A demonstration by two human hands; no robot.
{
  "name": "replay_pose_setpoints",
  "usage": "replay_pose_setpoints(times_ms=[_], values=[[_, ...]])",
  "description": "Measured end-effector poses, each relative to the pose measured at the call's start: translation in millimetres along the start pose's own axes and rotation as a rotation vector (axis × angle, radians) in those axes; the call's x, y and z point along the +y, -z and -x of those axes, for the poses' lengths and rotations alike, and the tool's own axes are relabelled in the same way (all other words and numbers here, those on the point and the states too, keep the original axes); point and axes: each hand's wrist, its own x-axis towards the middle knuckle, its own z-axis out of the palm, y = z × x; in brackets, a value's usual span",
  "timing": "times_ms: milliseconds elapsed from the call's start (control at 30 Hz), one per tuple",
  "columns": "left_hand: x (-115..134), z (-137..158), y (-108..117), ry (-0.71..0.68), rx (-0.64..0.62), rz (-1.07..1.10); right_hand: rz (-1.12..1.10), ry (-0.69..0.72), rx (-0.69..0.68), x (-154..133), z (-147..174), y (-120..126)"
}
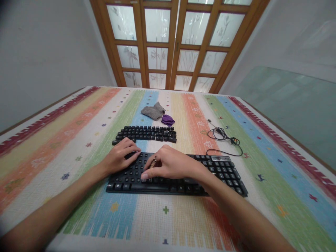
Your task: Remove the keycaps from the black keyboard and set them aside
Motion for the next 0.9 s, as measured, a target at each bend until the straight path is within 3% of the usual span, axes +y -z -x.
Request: replay_pose_setpoints(times_ms=[233,500,900], values=[[-1.5,1.2,-0.1,-0.03,-0.015,-0.002,0.098,0.064,0.002,-7.4,5.8,-4.0],[2.3,7.7,1.4,-0.163,0.042,-0.093,0.091,0.107,-0.02,-8.2,6.2,-6.6],[1.7,11.0,-1.4,-0.291,-0.035,-0.109,0.05,0.081,0.133,-8.4,6.8,-20.5]])
